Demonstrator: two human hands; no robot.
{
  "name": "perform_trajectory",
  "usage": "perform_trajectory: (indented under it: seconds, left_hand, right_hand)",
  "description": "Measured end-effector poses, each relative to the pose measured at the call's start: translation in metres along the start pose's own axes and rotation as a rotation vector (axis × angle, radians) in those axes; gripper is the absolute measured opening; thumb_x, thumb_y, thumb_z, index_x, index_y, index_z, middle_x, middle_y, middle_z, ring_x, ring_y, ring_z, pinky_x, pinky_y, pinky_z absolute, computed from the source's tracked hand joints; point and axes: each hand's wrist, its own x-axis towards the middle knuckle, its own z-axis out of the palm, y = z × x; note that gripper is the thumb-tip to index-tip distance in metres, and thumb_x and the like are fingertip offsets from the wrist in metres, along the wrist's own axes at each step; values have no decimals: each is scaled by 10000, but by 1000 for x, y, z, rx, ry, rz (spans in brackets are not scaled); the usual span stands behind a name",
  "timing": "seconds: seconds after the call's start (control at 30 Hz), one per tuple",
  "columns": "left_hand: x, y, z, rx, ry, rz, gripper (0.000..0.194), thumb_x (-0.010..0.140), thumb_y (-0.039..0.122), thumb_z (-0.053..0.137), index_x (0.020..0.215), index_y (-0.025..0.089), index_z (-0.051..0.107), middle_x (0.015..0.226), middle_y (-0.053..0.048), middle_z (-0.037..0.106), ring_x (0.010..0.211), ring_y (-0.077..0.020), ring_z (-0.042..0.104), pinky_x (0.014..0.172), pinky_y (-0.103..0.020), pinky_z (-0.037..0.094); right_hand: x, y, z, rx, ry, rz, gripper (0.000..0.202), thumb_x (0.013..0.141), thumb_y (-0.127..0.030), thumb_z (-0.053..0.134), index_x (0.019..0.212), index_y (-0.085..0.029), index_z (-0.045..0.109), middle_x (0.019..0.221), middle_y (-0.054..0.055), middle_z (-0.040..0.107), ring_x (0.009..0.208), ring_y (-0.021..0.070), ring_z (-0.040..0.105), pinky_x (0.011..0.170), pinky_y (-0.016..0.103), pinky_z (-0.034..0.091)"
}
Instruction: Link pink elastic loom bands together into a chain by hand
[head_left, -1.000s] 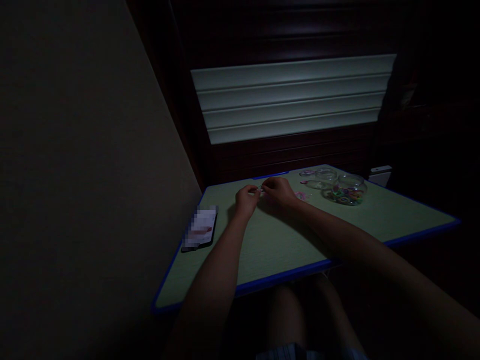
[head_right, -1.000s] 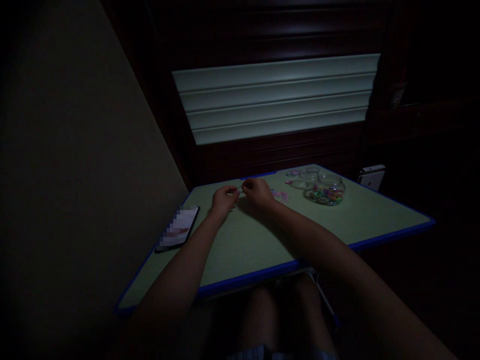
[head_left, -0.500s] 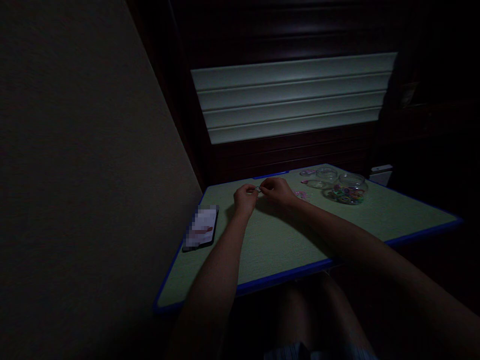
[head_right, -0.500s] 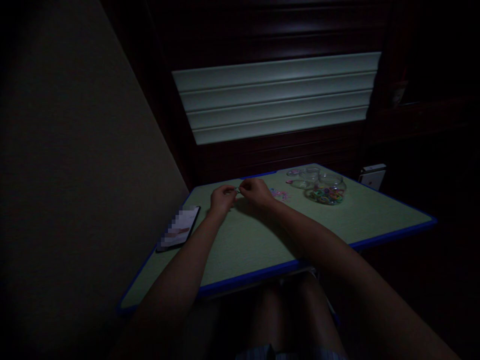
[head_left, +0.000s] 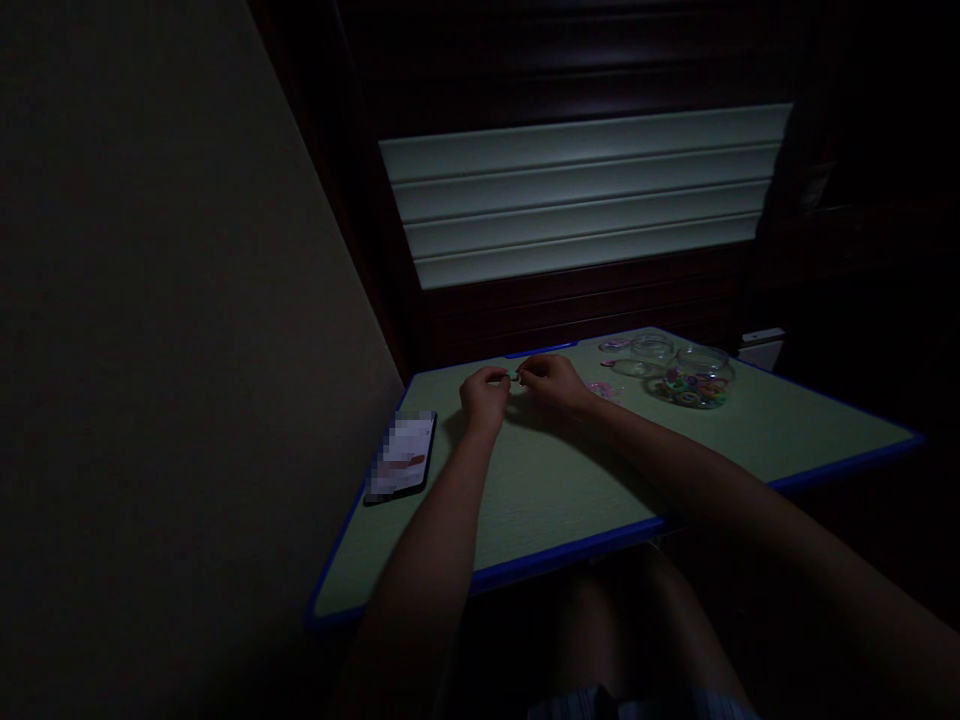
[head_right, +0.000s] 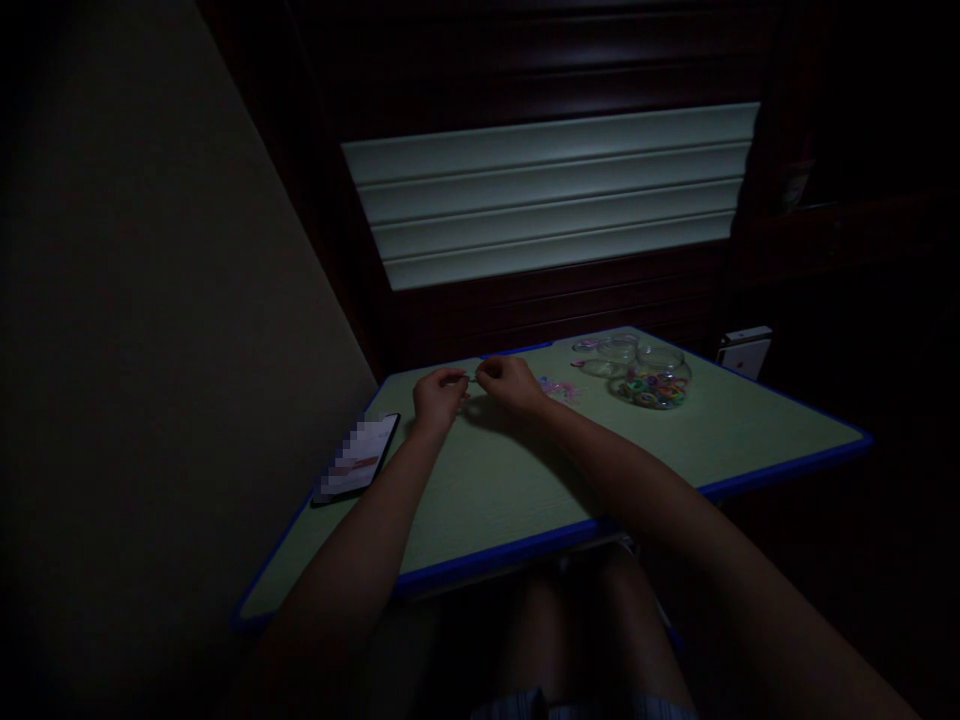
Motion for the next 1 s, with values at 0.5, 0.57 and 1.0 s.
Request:
perform_trajectory:
  seconds: [0.5, 0.57, 1.0]
  left_hand:
    - [-3, 5, 1, -32, 18, 41, 138, 645, 199, 535, 749, 170, 621, 701, -5, 639, 544, -112, 592, 543, -221, 457]
    - [-4, 7, 0, -48, 10, 45, 135, 644, 189, 531, 747, 171, 616, 690, -1, 634, 525, -107, 584, 529, -215, 449]
    - [-5, 5, 1, -62, -15, 98, 95, 652, 197, 536, 717, 175, 603, 656, 7, 622, 471, -105, 564, 482, -208, 418]
  right_hand:
    - [5, -1, -8, 315, -55, 370, 220, 757, -302, 500, 704, -111, 596, 667, 50, 631, 485, 71, 502, 470, 182, 394]
    - [2, -3, -8, 362, -147, 398, 249, 763, -332, 501, 703, -110, 597, 659, 49, 625, 461, 68, 484, 435, 182, 379]
    - [0, -8, -10, 502, -283, 522, 262, 759, -350, 508, 689, -119, 608, 578, 20, 602, 356, 46, 389, 353, 187, 289]
